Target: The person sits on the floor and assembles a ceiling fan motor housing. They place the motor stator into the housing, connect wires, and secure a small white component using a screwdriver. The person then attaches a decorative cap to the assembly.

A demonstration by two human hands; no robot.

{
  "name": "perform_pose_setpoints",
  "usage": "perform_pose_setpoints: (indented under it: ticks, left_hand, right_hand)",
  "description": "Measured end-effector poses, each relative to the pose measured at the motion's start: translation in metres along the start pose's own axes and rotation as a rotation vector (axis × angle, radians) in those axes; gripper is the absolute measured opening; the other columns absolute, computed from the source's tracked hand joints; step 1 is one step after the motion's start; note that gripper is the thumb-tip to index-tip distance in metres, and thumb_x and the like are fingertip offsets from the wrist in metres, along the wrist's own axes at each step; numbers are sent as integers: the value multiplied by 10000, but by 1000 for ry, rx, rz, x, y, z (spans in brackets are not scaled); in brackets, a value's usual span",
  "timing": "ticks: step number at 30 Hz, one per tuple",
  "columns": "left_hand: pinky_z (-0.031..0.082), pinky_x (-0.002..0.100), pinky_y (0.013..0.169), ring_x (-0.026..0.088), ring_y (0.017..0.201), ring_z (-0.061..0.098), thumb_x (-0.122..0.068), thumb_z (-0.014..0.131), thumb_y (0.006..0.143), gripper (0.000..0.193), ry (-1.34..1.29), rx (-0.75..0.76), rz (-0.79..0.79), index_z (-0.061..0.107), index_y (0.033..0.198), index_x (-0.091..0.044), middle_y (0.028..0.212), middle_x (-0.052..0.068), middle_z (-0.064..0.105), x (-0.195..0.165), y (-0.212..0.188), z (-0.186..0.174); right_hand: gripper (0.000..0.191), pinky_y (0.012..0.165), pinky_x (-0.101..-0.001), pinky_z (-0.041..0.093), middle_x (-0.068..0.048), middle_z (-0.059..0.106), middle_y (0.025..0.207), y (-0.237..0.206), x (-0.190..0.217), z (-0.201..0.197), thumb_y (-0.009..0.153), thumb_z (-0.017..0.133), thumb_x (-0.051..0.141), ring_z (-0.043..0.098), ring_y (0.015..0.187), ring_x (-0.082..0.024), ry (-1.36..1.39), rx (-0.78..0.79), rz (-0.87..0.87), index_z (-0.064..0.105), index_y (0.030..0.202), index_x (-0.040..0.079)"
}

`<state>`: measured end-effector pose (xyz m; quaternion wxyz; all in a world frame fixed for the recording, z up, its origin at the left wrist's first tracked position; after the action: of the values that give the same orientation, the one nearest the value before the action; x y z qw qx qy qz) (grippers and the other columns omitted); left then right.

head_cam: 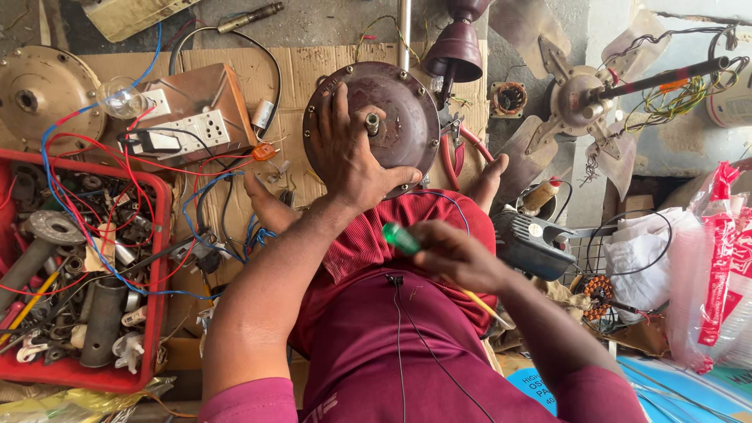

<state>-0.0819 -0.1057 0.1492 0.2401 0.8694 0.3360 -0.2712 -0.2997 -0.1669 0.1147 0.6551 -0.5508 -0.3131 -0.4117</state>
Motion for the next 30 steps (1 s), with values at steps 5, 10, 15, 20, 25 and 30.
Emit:
perform_pose_setpoints:
  ticks: [5,10,15,20,25,30]
  left_hand:
    - [192,689,1171,504,1476,255,-599,1015,452,1123,40,47,0,432,1308,-163,1579,299,275,5,3,4]
    - [186,672,1183,487,1477,249,-598,1015,438,1100,32,68,-1,452,1276,-161,1580,283,270,5,4,5]
    - [175,685,1177,508,1465,242,-601,1015,447,1110,48,39,24,444,1282,-145,1559,300,272,4,5,3]
    - [185,677,1193,511,1470,241,-602,1015,444,1096,46,60,44,446,1273,-167,1566,283,278,4,6,3]
    - [181,691,1166,522,1453,242,-606,1015,422,1106,36,87,20,442,1251,-151,1550,293,283,6,7,5]
    - [211,675,1190,516,1478,246,-601,1015,444,1086,35,43,74,434,1260,-183,1575,275,278,5,7,0]
  right_hand:
    - [437,511,-218,416,16,628,837,-11,13,-82,1033,605,172,511,623,-37,83,-430,60,557,1460,90]
    - [488,571,-218,469,3,691,843,9,39,-141,961,672,164,568,659,-53,-374,-429,-100,627,1446,123]
    - [286,576,-242,468,-32,688,830,27,9,-182,1012,676,168,600,665,-81,15,-802,-124,722,1280,81]
    - [239,544,-256,464,-53,696,822,37,16,-163,1031,660,171,617,649,-93,-92,-520,-58,738,1209,32]
    - [288,556,-246,477,-23,660,858,19,43,-154,1098,611,187,595,659,-86,280,-854,-143,596,1216,-76]
    - [427,525,-214,430,11,676,818,21,27,-114,1001,615,193,550,598,-53,44,-519,110,591,1424,140]
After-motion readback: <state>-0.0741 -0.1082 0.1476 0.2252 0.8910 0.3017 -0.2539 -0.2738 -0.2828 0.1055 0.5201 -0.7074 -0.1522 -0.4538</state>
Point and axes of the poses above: each hand's wrist, its own y-axis towards the middle knuckle, its own z-axis out of the palm, x = y × z, the point moved 8 cm from there along y, towards the middle knuckle
